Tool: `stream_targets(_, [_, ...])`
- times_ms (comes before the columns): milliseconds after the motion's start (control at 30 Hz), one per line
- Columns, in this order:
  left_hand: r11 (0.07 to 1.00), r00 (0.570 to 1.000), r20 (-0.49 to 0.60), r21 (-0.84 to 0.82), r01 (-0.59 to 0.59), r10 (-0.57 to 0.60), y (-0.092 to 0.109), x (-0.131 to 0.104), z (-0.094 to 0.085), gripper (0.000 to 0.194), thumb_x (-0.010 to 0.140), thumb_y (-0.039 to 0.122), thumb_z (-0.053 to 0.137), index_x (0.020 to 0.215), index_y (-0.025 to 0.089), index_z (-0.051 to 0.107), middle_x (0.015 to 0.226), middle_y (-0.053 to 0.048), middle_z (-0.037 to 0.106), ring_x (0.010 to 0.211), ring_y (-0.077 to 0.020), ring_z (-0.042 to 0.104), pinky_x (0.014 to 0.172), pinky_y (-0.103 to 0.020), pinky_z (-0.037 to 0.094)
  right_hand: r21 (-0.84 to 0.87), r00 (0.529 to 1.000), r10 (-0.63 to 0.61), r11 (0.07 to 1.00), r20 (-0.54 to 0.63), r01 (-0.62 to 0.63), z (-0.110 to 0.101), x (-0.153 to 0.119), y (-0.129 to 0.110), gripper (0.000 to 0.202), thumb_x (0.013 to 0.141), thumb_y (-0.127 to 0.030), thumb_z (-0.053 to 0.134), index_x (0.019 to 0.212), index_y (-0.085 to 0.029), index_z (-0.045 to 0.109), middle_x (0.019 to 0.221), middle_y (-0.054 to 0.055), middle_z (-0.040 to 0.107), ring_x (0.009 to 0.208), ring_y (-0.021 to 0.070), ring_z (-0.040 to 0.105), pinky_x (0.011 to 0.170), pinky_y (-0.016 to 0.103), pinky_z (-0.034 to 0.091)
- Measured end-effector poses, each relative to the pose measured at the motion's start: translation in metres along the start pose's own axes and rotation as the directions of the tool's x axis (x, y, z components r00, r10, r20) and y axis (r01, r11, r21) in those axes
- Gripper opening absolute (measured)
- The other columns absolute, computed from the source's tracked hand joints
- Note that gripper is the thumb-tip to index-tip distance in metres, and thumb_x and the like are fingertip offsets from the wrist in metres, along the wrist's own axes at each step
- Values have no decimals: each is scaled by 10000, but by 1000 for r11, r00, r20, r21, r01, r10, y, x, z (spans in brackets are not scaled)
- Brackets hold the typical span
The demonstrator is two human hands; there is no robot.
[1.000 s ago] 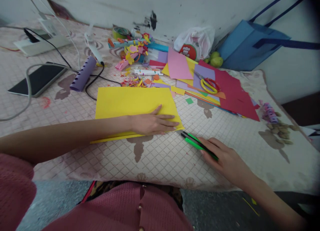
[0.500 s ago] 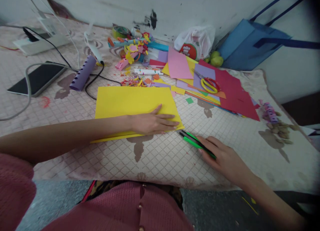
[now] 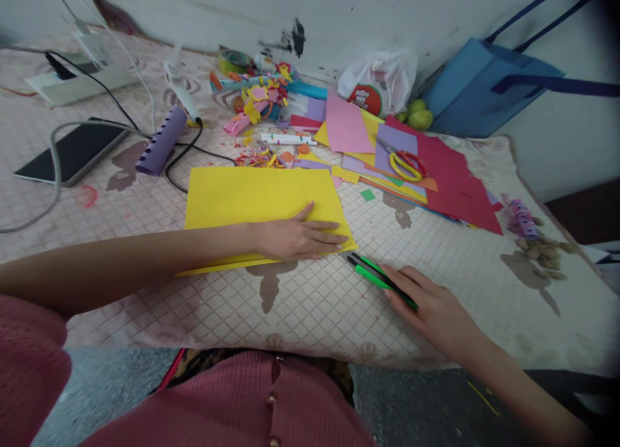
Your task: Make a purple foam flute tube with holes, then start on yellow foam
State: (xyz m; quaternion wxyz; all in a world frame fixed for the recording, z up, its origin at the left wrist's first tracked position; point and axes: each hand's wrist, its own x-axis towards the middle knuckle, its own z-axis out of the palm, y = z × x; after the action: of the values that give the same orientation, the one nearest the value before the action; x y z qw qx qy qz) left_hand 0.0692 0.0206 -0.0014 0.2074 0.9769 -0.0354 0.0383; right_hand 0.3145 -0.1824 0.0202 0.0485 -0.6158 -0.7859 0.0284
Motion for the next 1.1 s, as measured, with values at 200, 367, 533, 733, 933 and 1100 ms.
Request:
stream_targets(200, [999,997,-58,3,-42,42,-2,-1,2,441,952,241,419,1390,293,399,1468,-28,385,1402,-224,264,1135,-520,-96,-8,1000,-5,1000,26,6,2,1,-1,410,965,-336,362,1300,-130,478,1035,121,626,817,195,660,694,336,580])
stream_targets(367, [1000,1000,-1,17,-7,7,0,0,0,438,962,253,395,1397,307,381,1484,-8,354,1414,-213,231,1132,-522,-106,20,999,-39,999,17,38,1,0,0,409,965,-332,361,1286,-115,492,1032,125,623,820,194,662,705,342,580])
stream_targets(533, [1000,1000,-15,23,-21,21,-1,0,2,427,960,253,406,1385,295,405,1483,-15,353,1411,-228,239,1131,-532,-102,29,1000,-13,999,10,12,2,0,-4,416,961,-333,369,1297,-117,487,1026,122,629,827,195,663,693,332,583])
stream_targets(733, [1000,1000,-1,19,-8,8,0,0,0,439,960,253,408,1395,306,387,1486,-17,345,1412,-224,238,1129,-543,-94,-7,1000,-9,1000,-13,9,3,4,-8,410,959,-322,374,1293,-116,492,1023,118,627,789,191,665,664,334,586])
stream_targets(933, [1000,1000,15,25,-8,8,1,1,-1,447,961,243,400,1404,290,374,1491,-17,335,1415,-228,229,1127,-546,-107,-7,999,-50,999,19,50,2,3,-3,413,963,-325,370,1297,-110,485,1029,122,616,803,189,664,681,336,585])
stream_targets(1100, [999,1000,21,35,-9,8,1,1,-1,456,957,236,405,1407,302,366,1493,-15,330,1413,-233,233,1125,-550,-107,-26,998,-60,998,6,60,3,1,-4,405,961,-331,375,1284,-119,496,1045,123,619,813,192,665,660,327,584])
